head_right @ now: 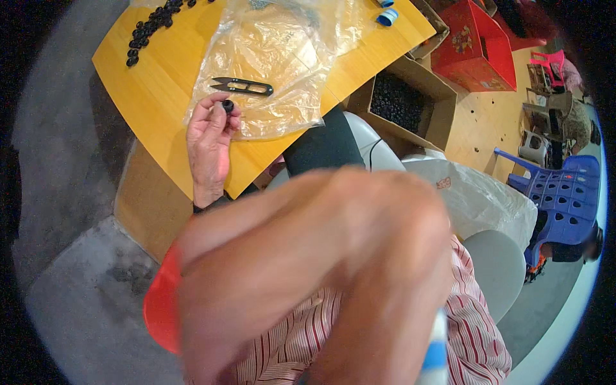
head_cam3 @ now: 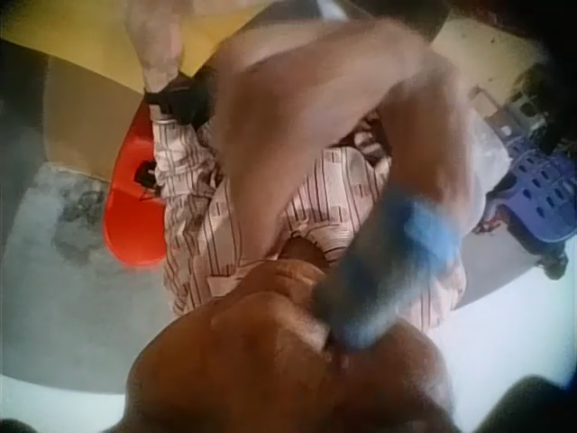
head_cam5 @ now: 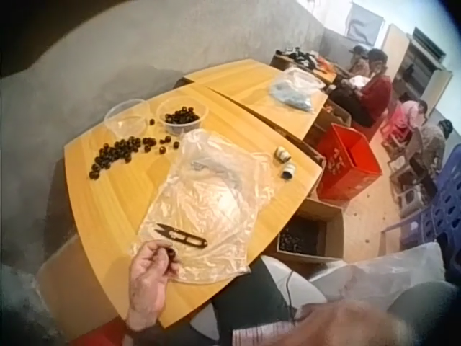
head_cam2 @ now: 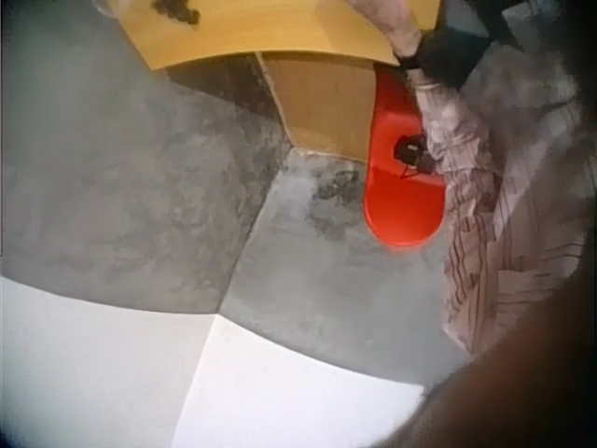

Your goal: The person assembles small black rubber components by hand, repeatedly picking pieces up from the table and pressing them together.

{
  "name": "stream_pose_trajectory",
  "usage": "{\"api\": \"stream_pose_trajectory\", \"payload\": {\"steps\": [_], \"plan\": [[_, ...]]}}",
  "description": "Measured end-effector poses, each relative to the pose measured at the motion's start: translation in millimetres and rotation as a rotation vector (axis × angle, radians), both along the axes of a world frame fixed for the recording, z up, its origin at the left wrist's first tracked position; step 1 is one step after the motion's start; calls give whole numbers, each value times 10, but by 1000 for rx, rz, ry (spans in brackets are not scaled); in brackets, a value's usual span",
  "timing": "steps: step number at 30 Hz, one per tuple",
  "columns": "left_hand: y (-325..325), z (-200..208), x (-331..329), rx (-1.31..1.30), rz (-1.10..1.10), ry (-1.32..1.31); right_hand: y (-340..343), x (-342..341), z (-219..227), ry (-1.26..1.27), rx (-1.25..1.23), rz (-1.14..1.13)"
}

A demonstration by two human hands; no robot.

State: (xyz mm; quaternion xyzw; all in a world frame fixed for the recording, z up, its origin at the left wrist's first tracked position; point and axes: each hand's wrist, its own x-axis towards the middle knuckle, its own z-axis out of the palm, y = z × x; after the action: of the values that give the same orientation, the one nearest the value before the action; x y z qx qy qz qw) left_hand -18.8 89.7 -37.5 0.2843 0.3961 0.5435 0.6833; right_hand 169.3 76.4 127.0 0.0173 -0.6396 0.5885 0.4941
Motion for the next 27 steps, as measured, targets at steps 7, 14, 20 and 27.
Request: {"api": "stream_pose_trajectory", "payload": {"steps": [7,14,20,27], "plan": [[10,-105,146,-19,-6,71,802,665,-989,-888,80,-860],[-11,-117,92,-43,-7,32,1163,570,-1565,-1132,387,-980],[-7,-111,98,-35,-4,72,1278,534,-1654,-1173,414,-916],[-8,-126,99,-30,0,84,1250,516,-1689,-1175,460,-974]]}}
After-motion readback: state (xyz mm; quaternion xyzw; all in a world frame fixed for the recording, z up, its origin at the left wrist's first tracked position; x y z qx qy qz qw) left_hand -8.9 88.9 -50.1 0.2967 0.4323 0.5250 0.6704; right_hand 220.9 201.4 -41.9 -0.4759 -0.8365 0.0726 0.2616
